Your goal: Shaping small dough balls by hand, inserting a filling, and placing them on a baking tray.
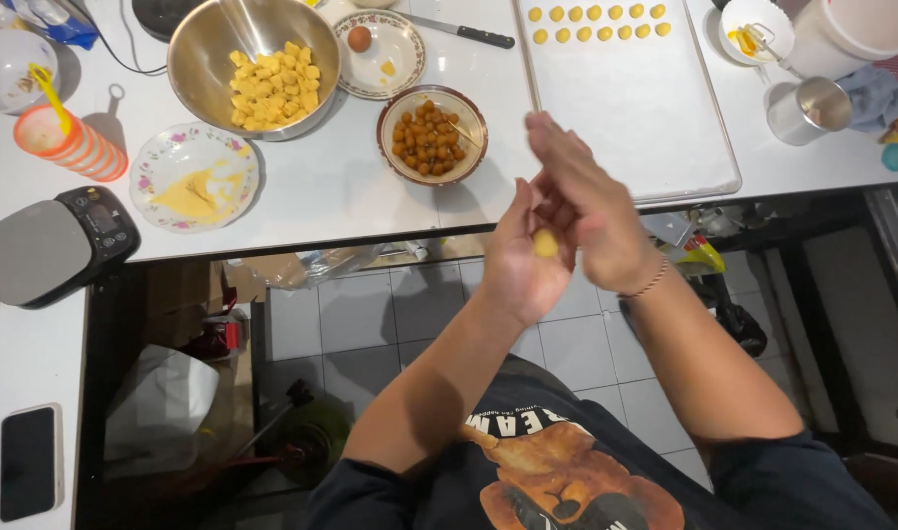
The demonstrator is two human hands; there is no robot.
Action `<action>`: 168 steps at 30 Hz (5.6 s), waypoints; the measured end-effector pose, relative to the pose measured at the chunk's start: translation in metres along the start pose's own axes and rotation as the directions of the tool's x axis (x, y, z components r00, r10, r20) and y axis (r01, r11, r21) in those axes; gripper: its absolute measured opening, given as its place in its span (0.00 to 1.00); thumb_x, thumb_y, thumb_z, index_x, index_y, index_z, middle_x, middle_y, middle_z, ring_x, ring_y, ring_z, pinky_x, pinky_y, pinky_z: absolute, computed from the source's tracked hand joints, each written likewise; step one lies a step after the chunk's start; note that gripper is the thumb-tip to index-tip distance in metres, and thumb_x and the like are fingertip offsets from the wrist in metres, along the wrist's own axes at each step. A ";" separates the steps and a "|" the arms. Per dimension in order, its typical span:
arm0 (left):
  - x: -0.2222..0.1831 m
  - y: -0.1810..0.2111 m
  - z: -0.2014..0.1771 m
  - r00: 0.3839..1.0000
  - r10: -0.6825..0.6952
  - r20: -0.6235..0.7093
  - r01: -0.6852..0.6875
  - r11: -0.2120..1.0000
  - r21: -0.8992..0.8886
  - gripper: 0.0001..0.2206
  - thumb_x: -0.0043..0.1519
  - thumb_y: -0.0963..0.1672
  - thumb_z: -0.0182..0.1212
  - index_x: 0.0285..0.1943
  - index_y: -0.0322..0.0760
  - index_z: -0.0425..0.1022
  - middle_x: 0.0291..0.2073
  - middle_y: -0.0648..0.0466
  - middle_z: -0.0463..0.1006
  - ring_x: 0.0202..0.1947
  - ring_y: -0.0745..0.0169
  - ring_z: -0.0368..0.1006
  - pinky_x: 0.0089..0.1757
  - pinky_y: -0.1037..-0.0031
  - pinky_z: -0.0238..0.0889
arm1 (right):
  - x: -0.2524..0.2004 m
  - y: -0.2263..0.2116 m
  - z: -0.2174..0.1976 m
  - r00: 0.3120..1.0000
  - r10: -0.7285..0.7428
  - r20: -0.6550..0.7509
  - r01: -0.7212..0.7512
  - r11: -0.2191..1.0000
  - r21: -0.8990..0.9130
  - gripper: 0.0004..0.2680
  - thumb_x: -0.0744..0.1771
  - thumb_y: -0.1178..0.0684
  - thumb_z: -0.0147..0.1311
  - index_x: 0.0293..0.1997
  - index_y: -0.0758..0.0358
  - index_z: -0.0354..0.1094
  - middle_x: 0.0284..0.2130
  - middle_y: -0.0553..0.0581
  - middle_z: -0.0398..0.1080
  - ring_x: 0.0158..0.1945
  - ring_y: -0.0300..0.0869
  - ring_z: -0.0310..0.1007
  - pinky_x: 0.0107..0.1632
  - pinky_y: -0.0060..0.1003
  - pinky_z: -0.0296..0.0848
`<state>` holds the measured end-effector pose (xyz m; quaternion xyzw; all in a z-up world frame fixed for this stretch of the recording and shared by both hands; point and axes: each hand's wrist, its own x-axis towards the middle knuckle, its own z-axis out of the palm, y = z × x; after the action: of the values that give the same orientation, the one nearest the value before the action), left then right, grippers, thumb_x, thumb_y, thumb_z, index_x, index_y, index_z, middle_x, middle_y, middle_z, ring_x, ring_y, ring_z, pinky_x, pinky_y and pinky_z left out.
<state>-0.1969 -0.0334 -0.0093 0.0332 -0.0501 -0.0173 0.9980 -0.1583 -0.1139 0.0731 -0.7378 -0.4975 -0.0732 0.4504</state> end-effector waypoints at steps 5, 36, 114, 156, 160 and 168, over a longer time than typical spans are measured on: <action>-0.007 -0.016 0.006 0.999 -0.011 0.031 0.009 0.997 0.081 0.26 0.74 0.54 0.44 0.76 0.36 0.59 0.70 0.43 0.64 0.72 0.48 0.58 0.69 0.58 0.48 | -0.001 -0.003 0.016 0.921 -0.276 0.276 0.326 0.933 -0.155 0.34 0.70 0.29 0.22 0.72 0.78 0.51 0.70 0.78 0.53 0.74 0.69 0.49 0.73 0.57 0.49; -0.042 0.005 0.111 0.995 0.098 -0.009 -0.094 0.978 0.187 0.22 0.72 0.51 0.51 0.65 0.30 0.68 0.57 0.49 0.75 0.64 0.58 0.67 0.67 0.63 0.53 | 0.007 -0.018 0.026 0.885 -0.450 0.116 0.463 0.830 -0.309 0.31 0.72 0.34 0.20 0.64 0.75 0.66 0.64 0.74 0.66 0.68 0.64 0.65 0.65 0.54 0.67; -0.008 -0.005 0.045 0.989 -0.145 0.028 0.147 0.985 -0.092 0.19 0.74 0.52 0.48 0.64 0.36 0.71 0.73 0.44 0.60 0.73 0.57 0.57 0.67 0.67 0.52 | 0.022 -0.039 -0.006 0.962 -0.179 0.207 0.215 0.963 -0.163 0.43 0.69 0.23 0.07 0.66 0.87 0.53 0.63 0.86 0.59 0.71 0.72 0.57 0.73 0.64 0.60; -0.025 -0.017 0.051 0.968 0.143 0.205 -0.157 0.986 0.052 0.32 0.62 0.53 0.68 0.71 0.37 0.64 0.60 0.49 0.74 0.66 0.58 0.65 0.70 0.59 0.48 | 0.005 -0.016 0.014 0.953 -0.278 0.123 0.297 0.936 -0.188 0.33 0.71 0.32 0.23 0.70 0.79 0.57 0.67 0.76 0.60 0.72 0.66 0.57 0.69 0.57 0.60; -0.030 -0.008 0.058 0.977 0.093 0.191 -0.108 0.992 0.070 0.29 0.62 0.52 0.67 0.68 0.35 0.65 0.53 0.49 0.76 0.61 0.59 0.69 0.67 0.61 0.53 | -0.001 -0.024 0.011 0.945 -0.264 0.193 0.302 0.931 -0.204 0.30 0.72 0.35 0.22 0.71 0.75 0.58 0.68 0.72 0.61 0.73 0.60 0.57 0.71 0.51 0.58; -0.025 0.014 0.089 0.997 -0.064 -0.038 0.064 0.998 -0.013 0.13 0.74 0.49 0.47 0.55 0.39 0.71 0.37 0.60 0.80 0.47 0.67 0.76 0.59 0.72 0.60 | -0.004 0.004 0.005 0.960 -0.190 0.208 0.246 0.925 -0.290 0.30 0.72 0.33 0.25 0.71 0.73 0.58 0.68 0.71 0.61 0.73 0.60 0.57 0.71 0.52 0.57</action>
<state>-0.2304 -0.0245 0.0772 0.0294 -0.0296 -0.0489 0.9979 -0.1590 -0.1131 0.0661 -0.7432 -0.5965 -0.1355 0.2711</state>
